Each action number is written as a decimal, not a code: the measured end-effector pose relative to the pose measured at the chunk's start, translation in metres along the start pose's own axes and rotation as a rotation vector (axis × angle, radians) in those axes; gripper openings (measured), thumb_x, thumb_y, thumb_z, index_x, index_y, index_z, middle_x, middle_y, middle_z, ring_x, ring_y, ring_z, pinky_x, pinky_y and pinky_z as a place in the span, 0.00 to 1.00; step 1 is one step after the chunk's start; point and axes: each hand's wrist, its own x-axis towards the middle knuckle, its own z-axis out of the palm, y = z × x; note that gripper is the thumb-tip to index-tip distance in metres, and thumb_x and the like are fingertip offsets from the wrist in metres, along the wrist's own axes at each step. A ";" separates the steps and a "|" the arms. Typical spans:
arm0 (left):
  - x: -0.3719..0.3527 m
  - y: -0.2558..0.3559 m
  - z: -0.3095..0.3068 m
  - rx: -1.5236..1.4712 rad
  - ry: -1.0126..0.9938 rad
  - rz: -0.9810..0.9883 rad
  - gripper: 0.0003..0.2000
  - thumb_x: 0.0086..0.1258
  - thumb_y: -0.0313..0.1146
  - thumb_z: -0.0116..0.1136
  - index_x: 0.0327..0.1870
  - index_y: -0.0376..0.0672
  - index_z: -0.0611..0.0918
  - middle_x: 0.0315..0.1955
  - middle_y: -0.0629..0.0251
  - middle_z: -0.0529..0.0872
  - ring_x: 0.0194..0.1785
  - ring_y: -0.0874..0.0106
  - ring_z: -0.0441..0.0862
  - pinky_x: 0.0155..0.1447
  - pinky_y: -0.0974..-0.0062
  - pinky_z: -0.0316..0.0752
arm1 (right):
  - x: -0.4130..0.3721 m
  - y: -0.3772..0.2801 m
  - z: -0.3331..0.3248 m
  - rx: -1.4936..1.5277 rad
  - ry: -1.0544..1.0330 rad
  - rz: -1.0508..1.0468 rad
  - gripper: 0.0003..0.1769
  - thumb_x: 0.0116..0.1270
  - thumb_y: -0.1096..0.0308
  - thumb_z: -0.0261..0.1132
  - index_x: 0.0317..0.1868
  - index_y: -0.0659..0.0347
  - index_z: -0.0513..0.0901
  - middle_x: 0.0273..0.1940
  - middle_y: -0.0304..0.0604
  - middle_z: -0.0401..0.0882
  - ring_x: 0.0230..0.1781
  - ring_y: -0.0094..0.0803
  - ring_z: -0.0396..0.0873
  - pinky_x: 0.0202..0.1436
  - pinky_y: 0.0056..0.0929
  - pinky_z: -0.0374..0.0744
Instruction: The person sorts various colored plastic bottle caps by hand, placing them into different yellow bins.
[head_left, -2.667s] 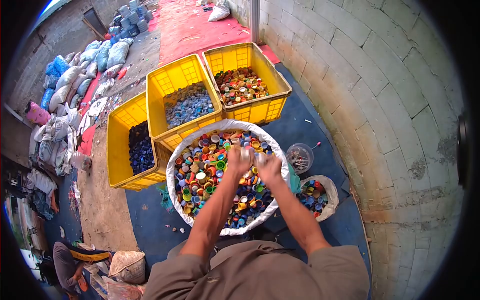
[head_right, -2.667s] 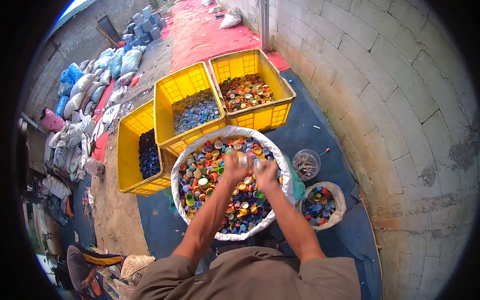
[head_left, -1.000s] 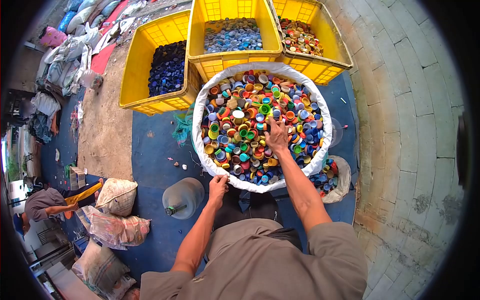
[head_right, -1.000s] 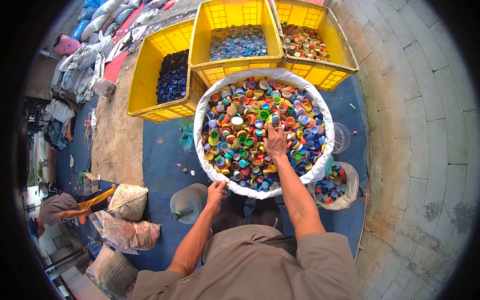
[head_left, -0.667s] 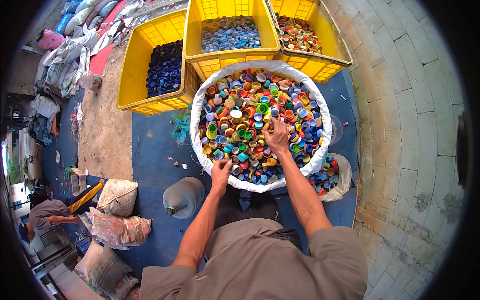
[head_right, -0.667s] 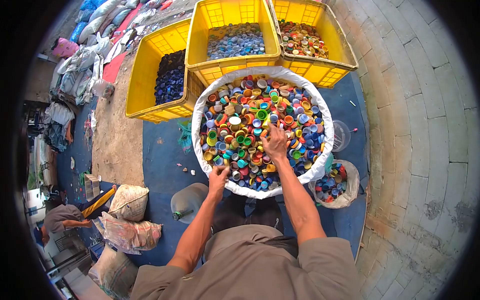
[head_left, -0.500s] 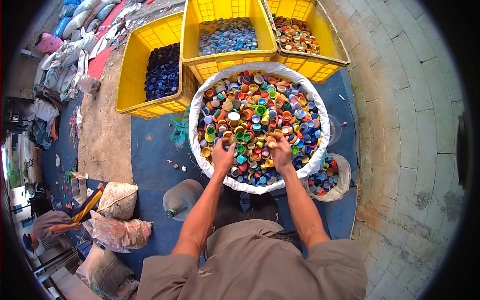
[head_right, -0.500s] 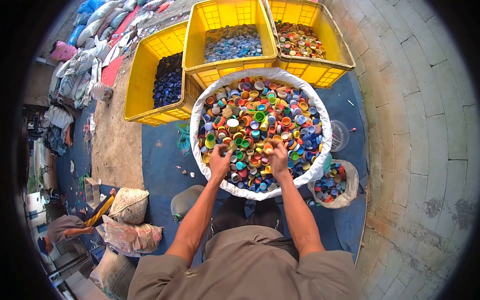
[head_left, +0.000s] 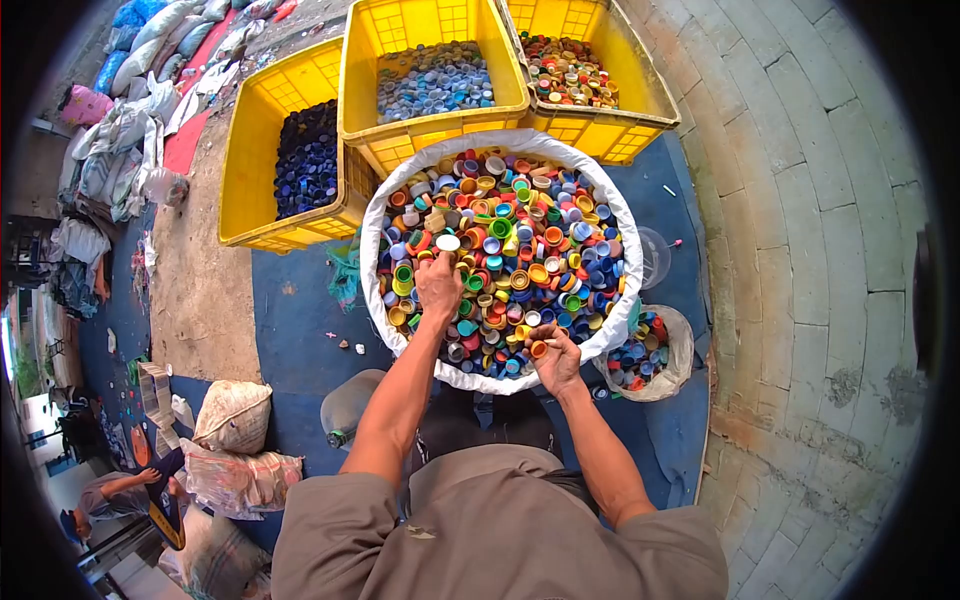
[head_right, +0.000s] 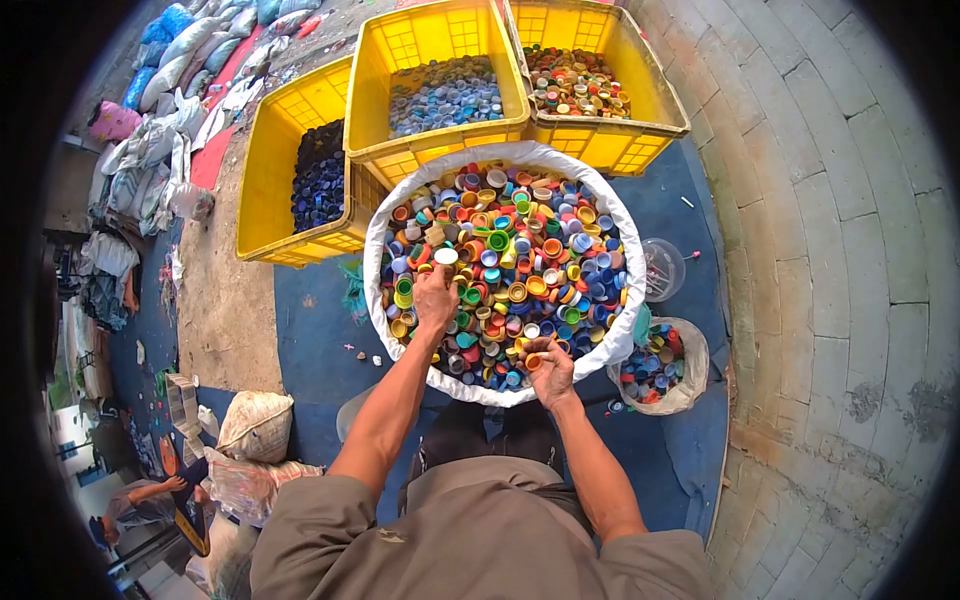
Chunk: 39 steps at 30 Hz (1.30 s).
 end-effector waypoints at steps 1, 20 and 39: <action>-0.001 0.000 -0.001 -0.022 0.006 -0.017 0.13 0.55 0.28 0.64 0.42 0.42 0.80 0.34 0.58 0.85 0.40 0.56 0.80 0.46 0.60 0.73 | 0.000 0.000 0.000 -0.011 0.007 0.001 0.12 0.53 0.70 0.55 0.39 0.60 0.76 0.40 0.46 0.79 0.40 0.37 0.79 0.48 0.38 0.77; -0.167 -0.056 -0.103 -2.024 0.164 -1.157 0.12 0.57 0.26 0.52 0.43 0.39 0.75 0.37 0.58 0.79 0.42 0.61 0.78 0.53 0.60 0.76 | 0.129 0.067 0.133 -1.615 0.152 -0.679 0.38 0.49 0.59 0.76 0.58 0.65 0.69 0.51 0.56 0.75 0.54 0.50 0.73 0.58 0.43 0.72; -0.135 -0.051 -0.093 -1.102 -0.068 -0.980 0.09 0.59 0.31 0.68 0.32 0.41 0.78 0.22 0.74 0.75 0.26 0.81 0.72 0.31 0.81 0.69 | 0.122 0.047 0.150 -1.625 0.159 -0.579 0.41 0.53 0.60 0.73 0.63 0.64 0.63 0.51 0.57 0.77 0.52 0.51 0.77 0.55 0.44 0.75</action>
